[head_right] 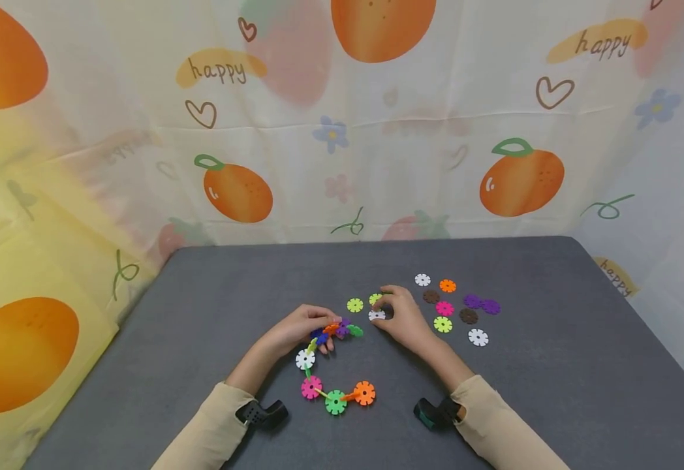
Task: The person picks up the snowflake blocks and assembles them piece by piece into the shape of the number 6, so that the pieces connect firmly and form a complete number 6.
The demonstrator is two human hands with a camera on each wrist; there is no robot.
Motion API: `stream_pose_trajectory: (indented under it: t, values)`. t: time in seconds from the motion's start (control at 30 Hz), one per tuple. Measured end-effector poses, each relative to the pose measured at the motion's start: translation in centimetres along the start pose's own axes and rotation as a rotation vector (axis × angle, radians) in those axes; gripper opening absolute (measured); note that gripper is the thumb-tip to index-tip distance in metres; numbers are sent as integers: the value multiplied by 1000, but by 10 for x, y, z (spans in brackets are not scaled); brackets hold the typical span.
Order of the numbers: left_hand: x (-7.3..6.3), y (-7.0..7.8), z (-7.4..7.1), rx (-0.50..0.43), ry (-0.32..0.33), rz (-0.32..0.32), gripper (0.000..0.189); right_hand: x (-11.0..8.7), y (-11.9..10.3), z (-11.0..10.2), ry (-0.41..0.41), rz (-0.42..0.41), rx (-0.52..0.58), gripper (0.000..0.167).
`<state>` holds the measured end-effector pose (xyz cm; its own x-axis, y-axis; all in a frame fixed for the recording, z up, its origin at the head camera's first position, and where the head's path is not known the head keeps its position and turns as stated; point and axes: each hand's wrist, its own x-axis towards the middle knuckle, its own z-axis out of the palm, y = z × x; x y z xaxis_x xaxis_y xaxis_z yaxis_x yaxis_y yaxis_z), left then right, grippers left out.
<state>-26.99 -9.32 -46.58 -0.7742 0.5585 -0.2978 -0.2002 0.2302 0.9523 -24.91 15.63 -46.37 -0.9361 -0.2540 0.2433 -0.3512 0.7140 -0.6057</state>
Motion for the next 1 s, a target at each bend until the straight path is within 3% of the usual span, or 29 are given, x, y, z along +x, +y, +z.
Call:
stream_pose_trajectory:
  t: [0.17,0.27,0.37,0.63,0.77,1.0]
  values:
    - [0,4,3,20,-1,-6,43,-9,-2,-1,108,39,-100,24]
    - [-1,5,4,53,-5,-1,44,-11,-3,0,117,84,-107,33]
    - [-2,6,4,78,-11,5,43,-11,-2,2,114,122,-83,34]
    - [-3,5,7,69,-22,8,38,-11,4,4,125,172,37,19]
    - [-3,6,8,52,-20,6,37,-10,3,-3,84,210,216,19]
    - [0,3,6,-39,-8,-1,38,-10,-3,-13,-82,367,733,35]
